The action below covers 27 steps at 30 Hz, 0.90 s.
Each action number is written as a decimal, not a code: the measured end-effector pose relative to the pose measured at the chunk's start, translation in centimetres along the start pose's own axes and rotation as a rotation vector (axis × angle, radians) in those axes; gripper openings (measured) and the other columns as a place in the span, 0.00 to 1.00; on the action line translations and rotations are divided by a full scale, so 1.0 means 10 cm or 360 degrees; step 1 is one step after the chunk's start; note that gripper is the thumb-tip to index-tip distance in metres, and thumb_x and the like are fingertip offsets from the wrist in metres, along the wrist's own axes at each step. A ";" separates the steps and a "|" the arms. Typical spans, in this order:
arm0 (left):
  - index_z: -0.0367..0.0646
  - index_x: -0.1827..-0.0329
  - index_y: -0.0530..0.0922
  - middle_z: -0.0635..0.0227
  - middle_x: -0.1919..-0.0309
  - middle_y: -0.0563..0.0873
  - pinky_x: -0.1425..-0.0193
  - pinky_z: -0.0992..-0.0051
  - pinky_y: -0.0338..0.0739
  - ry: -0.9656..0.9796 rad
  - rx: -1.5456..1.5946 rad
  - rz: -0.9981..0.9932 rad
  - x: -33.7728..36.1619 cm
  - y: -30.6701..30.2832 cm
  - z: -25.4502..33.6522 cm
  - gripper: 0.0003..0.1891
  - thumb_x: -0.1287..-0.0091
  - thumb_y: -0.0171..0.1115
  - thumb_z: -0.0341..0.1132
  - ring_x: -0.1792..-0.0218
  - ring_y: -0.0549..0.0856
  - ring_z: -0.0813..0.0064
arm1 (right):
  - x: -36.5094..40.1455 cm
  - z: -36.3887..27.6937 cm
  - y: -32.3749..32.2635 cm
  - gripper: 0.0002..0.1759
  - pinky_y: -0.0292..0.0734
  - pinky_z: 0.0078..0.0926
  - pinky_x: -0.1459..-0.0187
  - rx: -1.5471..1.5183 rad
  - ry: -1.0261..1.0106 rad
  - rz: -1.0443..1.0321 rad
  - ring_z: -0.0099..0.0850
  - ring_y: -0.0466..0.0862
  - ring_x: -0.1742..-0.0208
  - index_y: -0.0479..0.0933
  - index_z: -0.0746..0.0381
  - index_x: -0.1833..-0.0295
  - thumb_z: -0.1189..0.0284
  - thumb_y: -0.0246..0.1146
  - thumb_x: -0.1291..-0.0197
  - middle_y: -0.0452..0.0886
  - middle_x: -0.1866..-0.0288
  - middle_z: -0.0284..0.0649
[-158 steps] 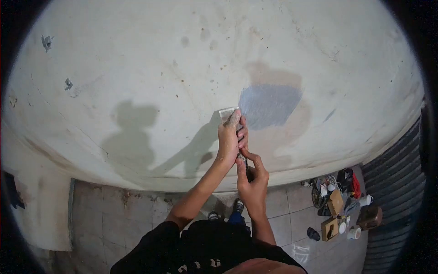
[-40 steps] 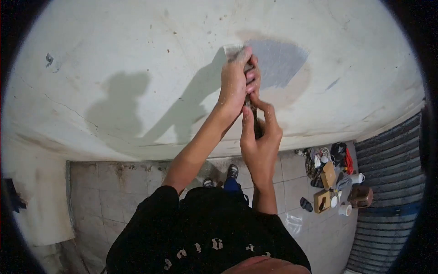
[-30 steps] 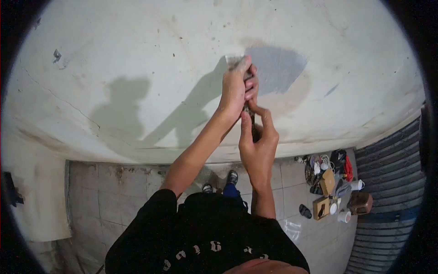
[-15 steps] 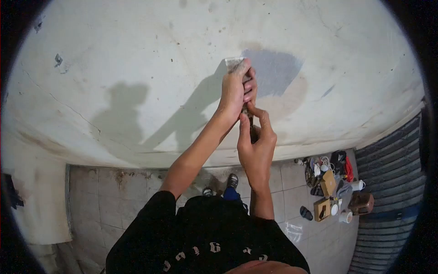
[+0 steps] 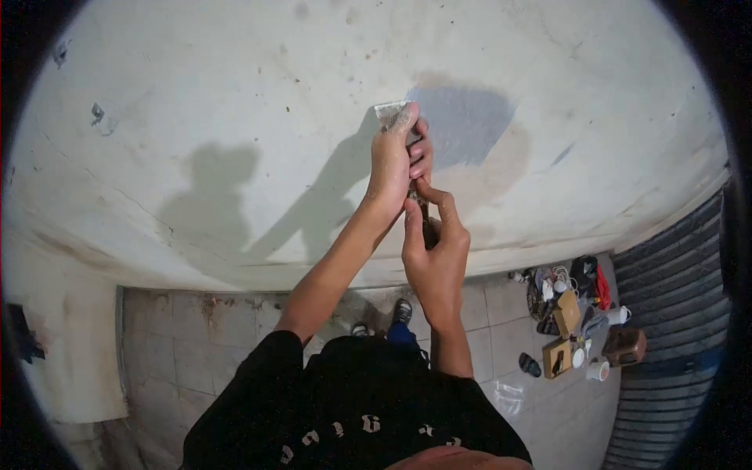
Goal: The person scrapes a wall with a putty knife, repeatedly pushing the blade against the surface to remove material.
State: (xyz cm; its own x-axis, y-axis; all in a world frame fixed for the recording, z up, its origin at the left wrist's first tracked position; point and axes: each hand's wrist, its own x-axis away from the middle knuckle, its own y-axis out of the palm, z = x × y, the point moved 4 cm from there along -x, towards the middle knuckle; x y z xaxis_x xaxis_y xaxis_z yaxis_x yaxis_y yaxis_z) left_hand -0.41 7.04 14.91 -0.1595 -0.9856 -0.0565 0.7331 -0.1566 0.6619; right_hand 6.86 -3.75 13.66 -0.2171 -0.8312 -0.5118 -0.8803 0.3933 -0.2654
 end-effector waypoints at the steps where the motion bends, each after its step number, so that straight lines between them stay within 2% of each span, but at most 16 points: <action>1: 0.48 0.70 0.68 0.79 0.85 0.62 0.85 0.78 0.54 0.0026 -0.0017 -0.0012 0.01 0.04 0.06 0.19 0.28 0.55 0.52 0.89 0.60 0.84 | -0.03 -0.03 0.00 0.13 0.77 0.31 0.71 -0.0043 0.0001 0.0011 0.43 0.87 0.72 0.77 0.64 0.46 0.74 0.62 0.35 0.85 0.65 0.53; 3: 0.47 0.70 0.68 0.78 0.86 0.62 0.85 0.78 0.54 0.0089 -0.0004 -0.0046 0.02 0.13 0.15 0.19 0.28 0.55 0.52 0.89 0.60 0.84 | -0.04 -0.08 -0.03 0.13 0.76 0.30 0.72 -0.0041 0.0031 0.0001 0.41 0.87 0.74 0.77 0.64 0.46 0.74 0.62 0.35 0.85 0.66 0.53; 6: 0.47 0.69 0.69 0.79 0.85 0.62 0.85 0.78 0.56 -0.0001 -0.0029 -0.0021 0.05 -0.01 -0.02 0.19 0.28 0.55 0.52 0.88 0.61 0.84 | 0.04 0.01 -0.02 0.13 0.76 0.30 0.72 0.0035 0.0043 -0.0020 0.40 0.87 0.73 0.77 0.65 0.46 0.75 0.62 0.35 0.85 0.66 0.54; 7: 0.47 0.68 0.68 0.80 0.85 0.62 0.84 0.78 0.56 -0.0070 0.0007 -0.0033 0.06 -0.04 -0.04 0.19 0.28 0.54 0.52 0.88 0.61 0.84 | 0.05 0.01 -0.01 0.14 0.76 0.31 0.72 0.0011 0.0157 -0.0075 0.42 0.87 0.71 0.77 0.65 0.46 0.75 0.62 0.35 0.85 0.65 0.55; 9: 0.47 0.69 0.68 0.79 0.85 0.62 0.85 0.79 0.55 0.0037 0.0005 -0.0051 0.01 0.04 0.09 0.19 0.28 0.55 0.52 0.89 0.60 0.84 | -0.04 -0.07 0.01 0.14 0.76 0.31 0.71 -0.0045 0.0017 -0.0009 0.43 0.88 0.70 0.77 0.64 0.45 0.74 0.61 0.35 0.85 0.65 0.55; 10: 0.47 0.69 0.68 0.79 0.85 0.63 0.85 0.79 0.54 0.0066 0.0007 -0.0056 0.02 0.11 0.14 0.19 0.28 0.55 0.52 0.89 0.60 0.84 | -0.05 -0.12 -0.03 0.14 0.77 0.31 0.70 -0.0039 0.0052 -0.0034 0.44 0.88 0.68 0.77 0.65 0.45 0.74 0.61 0.35 0.85 0.64 0.55; 14: 0.47 0.69 0.68 0.79 0.85 0.62 0.86 0.79 0.55 -0.0059 0.0029 -0.0007 0.05 -0.04 -0.09 0.18 0.28 0.54 0.50 0.89 0.60 0.84 | 0.07 -0.01 -0.02 0.14 0.79 0.32 0.68 0.0129 0.0013 -0.0014 0.45 0.88 0.66 0.76 0.65 0.46 0.74 0.61 0.35 0.85 0.63 0.54; 15: 0.46 0.68 0.68 0.79 0.85 0.62 0.86 0.79 0.55 -0.0094 0.0096 -0.0126 0.03 0.00 -0.01 0.18 0.28 0.54 0.50 0.89 0.60 0.84 | 0.05 -0.01 0.01 0.13 0.78 0.34 0.69 0.0000 0.0061 -0.0014 0.48 0.87 0.67 0.77 0.65 0.46 0.74 0.61 0.35 0.85 0.63 0.53; 19: 0.47 0.69 0.68 0.79 0.86 0.62 0.86 0.80 0.55 0.0057 0.0071 -0.0085 0.04 0.15 0.16 0.18 0.28 0.55 0.51 0.89 0.60 0.85 | -0.07 -0.16 -0.04 0.14 0.78 0.35 0.70 0.0042 0.0011 0.0000 0.47 0.87 0.69 0.77 0.65 0.46 0.72 0.62 0.35 0.85 0.64 0.53; 22: 0.47 0.69 0.68 0.79 0.85 0.61 0.86 0.80 0.57 -0.0024 -0.0019 0.0034 0.08 -0.04 -0.04 0.19 0.28 0.55 0.51 0.89 0.61 0.85 | 0.06 -0.02 -0.02 0.12 0.77 0.34 0.71 0.0062 0.0105 -0.0058 0.46 0.87 0.69 0.77 0.65 0.47 0.73 0.61 0.35 0.85 0.65 0.53; 23: 0.47 0.69 0.68 0.79 0.85 0.62 0.86 0.79 0.57 -0.0025 0.0059 0.0048 0.01 -0.08 -0.07 0.18 0.28 0.55 0.51 0.88 0.61 0.85 | 0.06 0.07 0.04 0.13 0.77 0.34 0.71 0.0036 -0.0028 0.0002 0.46 0.87 0.68 0.77 0.65 0.47 0.73 0.61 0.35 0.85 0.65 0.52; 25: 0.47 0.69 0.68 0.79 0.85 0.62 0.85 0.79 0.55 0.0060 0.0034 -0.0026 0.01 0.05 0.10 0.19 0.28 0.55 0.51 0.89 0.61 0.85 | -0.03 -0.04 0.02 0.14 0.77 0.34 0.71 0.0021 -0.0061 0.0025 0.44 0.88 0.69 0.77 0.65 0.46 0.72 0.62 0.35 0.85 0.65 0.52; 27: 0.48 0.70 0.68 0.79 0.85 0.62 0.85 0.79 0.55 0.0038 0.0051 -0.0030 0.07 0.02 0.05 0.19 0.28 0.55 0.52 0.89 0.61 0.85 | -0.04 -0.15 -0.03 0.14 0.77 0.34 0.71 0.0001 0.0055 -0.0019 0.45 0.88 0.70 0.77 0.64 0.46 0.71 0.62 0.35 0.85 0.65 0.51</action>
State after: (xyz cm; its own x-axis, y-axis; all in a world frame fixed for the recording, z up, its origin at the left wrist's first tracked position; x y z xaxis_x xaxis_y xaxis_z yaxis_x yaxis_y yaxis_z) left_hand -0.75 6.39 15.36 -0.1566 -0.9838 -0.0868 0.7087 -0.1731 0.6839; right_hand 6.56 -4.15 15.14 -0.2211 -0.8488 -0.4802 -0.8826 0.3836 -0.2716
